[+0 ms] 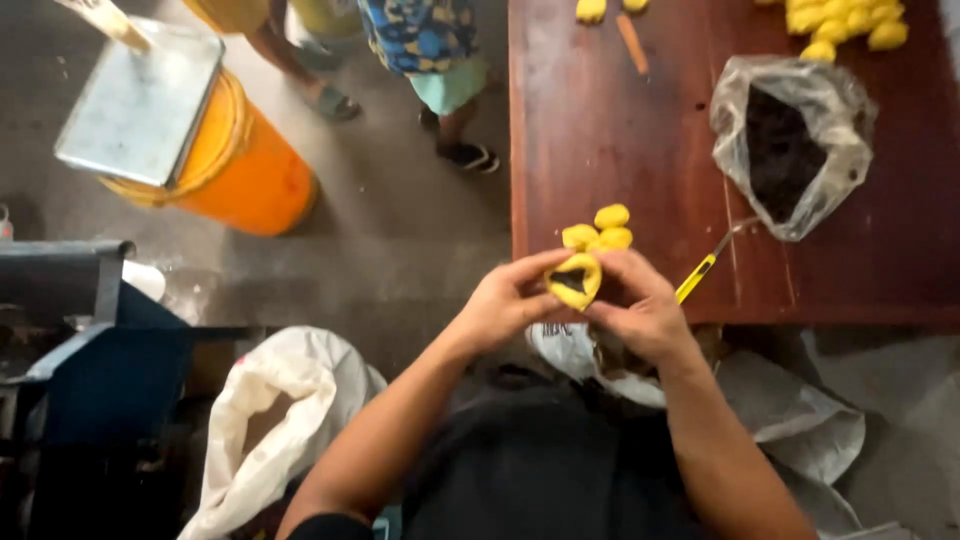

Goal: Filling pieces of dough with paste, shaping them, and scoring patterns on top using a utility knife.

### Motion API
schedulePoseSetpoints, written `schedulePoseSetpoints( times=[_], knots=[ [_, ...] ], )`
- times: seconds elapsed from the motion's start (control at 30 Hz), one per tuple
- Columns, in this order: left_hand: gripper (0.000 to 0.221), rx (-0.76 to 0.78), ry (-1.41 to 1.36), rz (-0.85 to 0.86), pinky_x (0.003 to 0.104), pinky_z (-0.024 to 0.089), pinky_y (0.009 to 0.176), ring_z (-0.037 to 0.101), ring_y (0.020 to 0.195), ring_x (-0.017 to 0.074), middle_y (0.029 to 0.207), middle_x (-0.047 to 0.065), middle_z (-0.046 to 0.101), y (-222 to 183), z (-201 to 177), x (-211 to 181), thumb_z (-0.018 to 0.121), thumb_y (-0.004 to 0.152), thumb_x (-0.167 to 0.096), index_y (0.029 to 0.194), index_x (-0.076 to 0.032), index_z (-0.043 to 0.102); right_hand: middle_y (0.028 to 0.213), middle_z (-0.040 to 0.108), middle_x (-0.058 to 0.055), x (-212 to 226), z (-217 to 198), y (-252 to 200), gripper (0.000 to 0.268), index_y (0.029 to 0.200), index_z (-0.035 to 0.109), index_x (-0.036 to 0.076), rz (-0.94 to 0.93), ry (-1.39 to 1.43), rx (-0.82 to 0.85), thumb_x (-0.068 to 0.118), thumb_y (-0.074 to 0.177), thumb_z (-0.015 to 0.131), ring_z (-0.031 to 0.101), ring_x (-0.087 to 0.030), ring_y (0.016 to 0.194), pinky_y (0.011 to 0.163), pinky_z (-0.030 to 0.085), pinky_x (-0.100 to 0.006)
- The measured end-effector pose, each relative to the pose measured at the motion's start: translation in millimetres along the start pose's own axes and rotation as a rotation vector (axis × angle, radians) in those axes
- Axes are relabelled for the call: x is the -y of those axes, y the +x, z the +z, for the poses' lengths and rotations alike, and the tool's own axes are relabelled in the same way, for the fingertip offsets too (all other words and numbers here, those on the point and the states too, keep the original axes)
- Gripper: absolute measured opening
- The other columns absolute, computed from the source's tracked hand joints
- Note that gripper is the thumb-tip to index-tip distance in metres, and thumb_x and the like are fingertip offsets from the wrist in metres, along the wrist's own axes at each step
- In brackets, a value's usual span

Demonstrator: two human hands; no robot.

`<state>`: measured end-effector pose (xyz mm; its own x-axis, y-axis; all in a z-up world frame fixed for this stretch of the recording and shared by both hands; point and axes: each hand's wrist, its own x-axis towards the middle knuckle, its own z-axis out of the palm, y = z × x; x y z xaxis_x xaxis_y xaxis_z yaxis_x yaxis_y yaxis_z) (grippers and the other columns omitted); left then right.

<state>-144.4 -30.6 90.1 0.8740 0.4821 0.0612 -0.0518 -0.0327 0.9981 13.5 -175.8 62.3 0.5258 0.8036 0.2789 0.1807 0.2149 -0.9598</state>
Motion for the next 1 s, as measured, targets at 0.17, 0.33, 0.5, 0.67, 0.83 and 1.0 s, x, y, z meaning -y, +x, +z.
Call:
schedulePoseSetpoints(
  times=[0.17,0.33,0.5,0.67,0.83,1.0],
  knots=[
    [0.046,0.120,-0.561,-0.029,0.034,0.063,0.081,0.066,0.093,0.0143,0.116,0.012,0.061,-11.8,-13.1,-2.3,0.078,0.087,0.000,0.132,0.000,0.068,0.114,0.061,-0.025,-17.6,14.5,-19.7,0.071,0.128,0.059,-0.017,0.062,0.385,-0.054,-0.025,0.061,0.083,0.070,-0.029,0.086,0.054,0.063,-0.034],
    [0.033,0.055,-0.704,-0.039,0.034,0.065,0.070,0.073,0.080,0.0231,0.108,0.016,0.060,-16.3,-6.6,50.7,0.076,0.088,0.004,0.121,0.006,0.072,0.108,0.066,-0.025,-19.2,28.4,-33.4,0.071,0.126,0.061,-0.019,0.107,0.481,-0.123,-0.026,0.058,0.083,0.072,-0.027,0.086,0.064,0.064,-0.038],
    [0.028,-0.041,-0.518,-0.077,0.029,0.063,0.070,0.068,0.078,0.0145,0.100,0.011,0.058,-16.2,-7.5,72.2,0.078,0.083,0.005,0.111,0.007,0.076,0.105,0.064,-0.023,-28.7,43.7,-40.0,0.057,0.114,0.068,-0.018,0.068,0.412,-0.199,-0.024,0.060,0.085,0.067,-0.020,0.085,0.071,0.061,-0.034],
    [0.021,-0.117,0.446,0.038,0.035,0.056,0.066,0.068,0.075,0.0254,0.088,0.003,0.064,-7.6,-2.3,98.7,0.075,0.080,-0.010,0.098,-0.019,0.082,0.095,0.067,-0.011,-98.8,39.7,-38.5,0.030,0.100,0.083,0.003,-0.049,-0.191,-0.209,0.000,0.072,0.094,0.065,-0.016,0.080,0.067,0.055,-0.029],
    [0.029,-0.061,0.648,-0.049,0.042,0.059,0.074,0.071,0.084,0.0346,0.093,0.010,0.065,3.9,10.8,166.4,0.072,0.081,-0.015,0.109,-0.014,0.078,0.091,0.072,-0.007,-156.9,34.8,-44.2,0.018,0.093,0.082,0.012,0.092,-0.630,-0.141,0.008,0.075,0.083,0.072,-0.030,0.084,0.077,0.057,-0.038],
    [0.008,-0.130,0.743,-0.014,0.037,0.057,0.071,0.070,0.080,0.0278,0.086,0.002,0.063,7.9,24.5,189.2,0.075,0.084,-0.025,0.091,-0.020,0.077,0.099,0.078,-0.009,-139.4,26.7,-47.1,0.033,0.104,0.082,0.012,0.205,-0.508,-0.162,0.007,0.072,0.086,0.074,-0.028,0.096,0.081,0.060,-0.037]
  ],
)
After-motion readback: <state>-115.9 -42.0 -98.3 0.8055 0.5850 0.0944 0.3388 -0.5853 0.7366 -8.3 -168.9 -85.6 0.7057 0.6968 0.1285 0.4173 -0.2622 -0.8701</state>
